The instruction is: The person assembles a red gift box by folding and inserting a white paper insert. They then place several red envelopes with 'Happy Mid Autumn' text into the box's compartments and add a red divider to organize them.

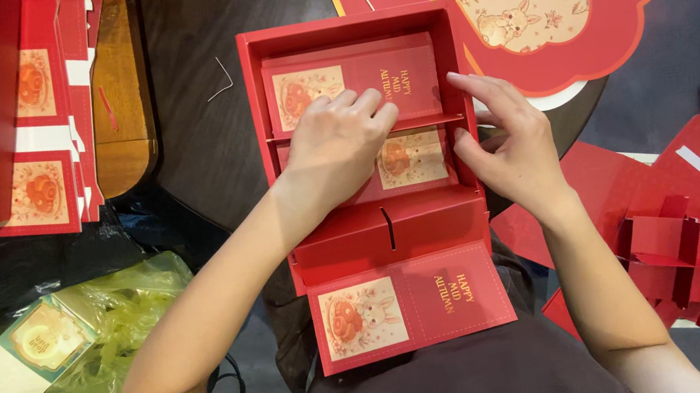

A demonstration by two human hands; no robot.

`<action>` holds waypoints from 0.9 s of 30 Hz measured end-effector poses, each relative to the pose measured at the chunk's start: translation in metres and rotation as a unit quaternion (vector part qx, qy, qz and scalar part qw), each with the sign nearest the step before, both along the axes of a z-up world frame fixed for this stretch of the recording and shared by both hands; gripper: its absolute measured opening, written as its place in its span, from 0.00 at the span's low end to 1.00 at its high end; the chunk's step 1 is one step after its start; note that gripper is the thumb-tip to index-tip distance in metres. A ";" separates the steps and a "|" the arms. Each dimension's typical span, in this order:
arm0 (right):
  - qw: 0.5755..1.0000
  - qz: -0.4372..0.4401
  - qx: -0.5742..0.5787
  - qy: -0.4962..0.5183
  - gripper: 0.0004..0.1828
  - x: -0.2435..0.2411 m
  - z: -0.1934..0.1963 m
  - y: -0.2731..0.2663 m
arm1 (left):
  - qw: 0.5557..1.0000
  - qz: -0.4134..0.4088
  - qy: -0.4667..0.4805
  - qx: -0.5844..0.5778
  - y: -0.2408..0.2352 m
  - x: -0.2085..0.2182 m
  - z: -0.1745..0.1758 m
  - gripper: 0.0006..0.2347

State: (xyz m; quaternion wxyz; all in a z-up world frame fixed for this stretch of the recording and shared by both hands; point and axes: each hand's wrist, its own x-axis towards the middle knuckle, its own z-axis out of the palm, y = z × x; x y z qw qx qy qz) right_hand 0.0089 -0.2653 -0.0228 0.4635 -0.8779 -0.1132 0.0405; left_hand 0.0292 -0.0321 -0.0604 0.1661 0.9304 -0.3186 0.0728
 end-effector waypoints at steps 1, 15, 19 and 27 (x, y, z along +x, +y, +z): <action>1.000 -0.008 -0.006 0.003 0.31 0.001 0.000 0.001 | 1.000 0.013 0.005 -0.002 -0.001 0.001 0.001 0.04; 0.999 -0.028 -0.038 -0.016 0.31 -0.003 -0.004 0.004 | 0.996 0.078 0.033 -0.026 -0.005 -0.002 0.004 0.07; 0.997 -0.028 -0.056 -0.046 0.29 -0.004 -0.004 0.005 | 0.995 0.090 0.027 -0.013 -0.010 0.006 -0.016 0.09; 0.865 0.116 -0.312 -0.377 0.20 0.011 0.025 0.032 | 0.996 0.088 -0.008 -0.015 -0.014 0.014 -0.026 0.07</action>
